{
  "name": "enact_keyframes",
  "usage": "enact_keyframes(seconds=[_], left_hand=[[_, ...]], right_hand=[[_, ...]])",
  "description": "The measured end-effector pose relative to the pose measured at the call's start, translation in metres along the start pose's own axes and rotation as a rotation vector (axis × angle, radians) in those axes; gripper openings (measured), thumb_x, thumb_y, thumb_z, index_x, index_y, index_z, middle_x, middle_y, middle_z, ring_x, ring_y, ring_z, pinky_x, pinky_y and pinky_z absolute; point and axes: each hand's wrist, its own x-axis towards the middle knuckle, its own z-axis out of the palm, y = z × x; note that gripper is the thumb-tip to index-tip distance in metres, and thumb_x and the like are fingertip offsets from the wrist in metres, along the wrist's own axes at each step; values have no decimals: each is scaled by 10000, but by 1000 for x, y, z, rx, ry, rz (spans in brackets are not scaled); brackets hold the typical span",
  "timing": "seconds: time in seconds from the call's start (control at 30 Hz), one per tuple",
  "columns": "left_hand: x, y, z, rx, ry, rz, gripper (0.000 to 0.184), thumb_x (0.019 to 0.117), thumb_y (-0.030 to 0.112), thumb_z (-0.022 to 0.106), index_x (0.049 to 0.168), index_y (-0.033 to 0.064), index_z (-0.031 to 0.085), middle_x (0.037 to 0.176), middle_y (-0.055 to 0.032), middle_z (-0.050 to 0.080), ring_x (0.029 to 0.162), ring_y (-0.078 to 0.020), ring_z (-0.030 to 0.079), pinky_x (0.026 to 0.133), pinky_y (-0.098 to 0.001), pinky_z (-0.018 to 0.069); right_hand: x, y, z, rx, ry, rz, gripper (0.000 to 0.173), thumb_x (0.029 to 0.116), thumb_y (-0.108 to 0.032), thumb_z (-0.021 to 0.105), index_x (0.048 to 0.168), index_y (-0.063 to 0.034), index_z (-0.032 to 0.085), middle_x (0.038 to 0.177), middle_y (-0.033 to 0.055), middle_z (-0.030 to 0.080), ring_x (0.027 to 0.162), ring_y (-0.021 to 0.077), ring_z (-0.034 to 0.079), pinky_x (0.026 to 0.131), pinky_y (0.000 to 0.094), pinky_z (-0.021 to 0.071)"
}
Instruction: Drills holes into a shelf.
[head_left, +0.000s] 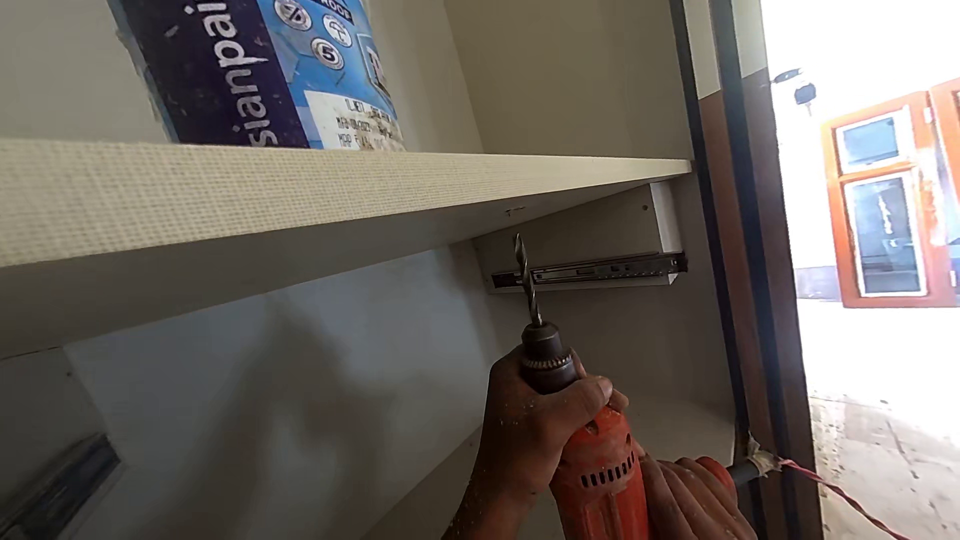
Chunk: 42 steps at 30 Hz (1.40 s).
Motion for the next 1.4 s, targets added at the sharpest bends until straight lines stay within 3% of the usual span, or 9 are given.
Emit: enact_keyframes(seconds=[0.4,0.57,0.7,0.77,0.9,1.4], left_hand=[[10,10,-1,15,-38,-27,174,845,124,691,926,-8,611,816,-236,732,768,-290,760,711,-373,627],[9,14,-1,18,-22,-25,220,840,171,729,921,-5,626,798,-225,723,749,-284,755,700,-382,633],[11,17,-6,-64,-147,-7,402,855,313,797,1067,31,605,888,-231,727,831,-289,757,766,-393,629],[11,15,-5,-84,-169,-11,392,850,254,791,1098,26,590,909,-232,726,849,-294,750,785,-402,622],[13,16,-2,-19,-78,13,264,831,106,707,1039,7,579,845,-248,719,786,-317,752,716,-415,628],[13,17,-3,-21,-51,22,313,814,127,737,1067,17,589,855,-243,712,775,-316,748,700,-409,631]], right_hand=[[11,-3,5,24,25,17,612,907,-567,555,1299,-100,615,957,51,741,834,170,662,859,304,498],[15,-6,4,24,27,21,593,911,-549,554,1290,-97,617,949,58,736,819,178,654,850,310,494],[24,-7,-6,16,2,22,638,897,-565,563,1317,-88,612,927,60,739,813,184,662,839,321,507],[25,-7,-7,16,8,21,650,894,-573,575,1334,-96,605,901,48,732,811,181,661,851,322,509],[26,-7,-1,12,59,8,613,902,-546,559,1314,-95,610,819,39,694,750,183,633,816,323,505],[24,-5,9,69,80,14,628,905,-558,557,1340,-107,595,829,34,689,761,171,634,801,310,507]])
